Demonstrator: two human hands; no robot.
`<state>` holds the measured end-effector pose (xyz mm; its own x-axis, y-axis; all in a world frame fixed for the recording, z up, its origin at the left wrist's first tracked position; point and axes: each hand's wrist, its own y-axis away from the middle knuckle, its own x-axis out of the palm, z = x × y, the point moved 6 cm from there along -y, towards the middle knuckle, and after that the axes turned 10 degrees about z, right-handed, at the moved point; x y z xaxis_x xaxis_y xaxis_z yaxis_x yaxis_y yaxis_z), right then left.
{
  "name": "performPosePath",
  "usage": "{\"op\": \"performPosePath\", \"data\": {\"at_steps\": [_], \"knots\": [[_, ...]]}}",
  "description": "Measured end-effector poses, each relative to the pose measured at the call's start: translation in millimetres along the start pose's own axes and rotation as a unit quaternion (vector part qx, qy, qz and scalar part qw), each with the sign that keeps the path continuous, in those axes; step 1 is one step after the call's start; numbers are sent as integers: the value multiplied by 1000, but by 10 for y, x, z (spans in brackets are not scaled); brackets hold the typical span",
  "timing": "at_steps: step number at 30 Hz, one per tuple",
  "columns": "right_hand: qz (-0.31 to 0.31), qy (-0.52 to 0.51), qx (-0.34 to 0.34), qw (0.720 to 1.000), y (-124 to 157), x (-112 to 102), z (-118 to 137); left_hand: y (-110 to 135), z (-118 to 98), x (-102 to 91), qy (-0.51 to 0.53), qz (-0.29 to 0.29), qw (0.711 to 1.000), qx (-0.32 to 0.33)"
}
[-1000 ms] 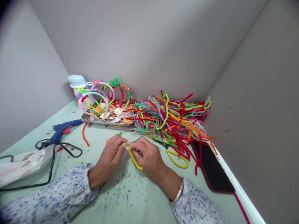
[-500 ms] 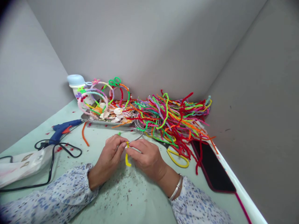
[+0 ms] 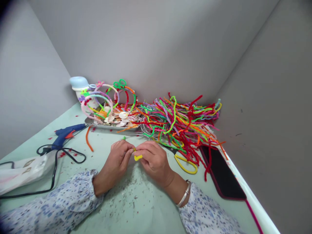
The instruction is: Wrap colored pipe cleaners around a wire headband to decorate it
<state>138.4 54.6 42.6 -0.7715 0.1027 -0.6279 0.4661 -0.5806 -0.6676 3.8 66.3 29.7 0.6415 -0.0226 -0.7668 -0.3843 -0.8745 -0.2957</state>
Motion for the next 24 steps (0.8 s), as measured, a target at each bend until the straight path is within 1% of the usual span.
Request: {"op": "performPosePath", "data": {"at_steps": [2,6,10,13,19,24], "knots": [[-10,-15,28,999,-2,6,-34,3,-7,0,-3,3,1000,3],[-1,-55,86,995,19,60,-124,9,-29,4,-7,12,1000,13],[-4,-71,163,984,47,83,-214,21,-44,20,-7,21,999,28],[-2,-77,203,976,56,96,-247,30,-42,36,-6,28,999,31],[5,-109,258,960,85,129,-304,31,-40,61,-4,43,998,34],[24,-135,272,953,79,155,-303,31,-32,68,-14,42,998,34]]}}
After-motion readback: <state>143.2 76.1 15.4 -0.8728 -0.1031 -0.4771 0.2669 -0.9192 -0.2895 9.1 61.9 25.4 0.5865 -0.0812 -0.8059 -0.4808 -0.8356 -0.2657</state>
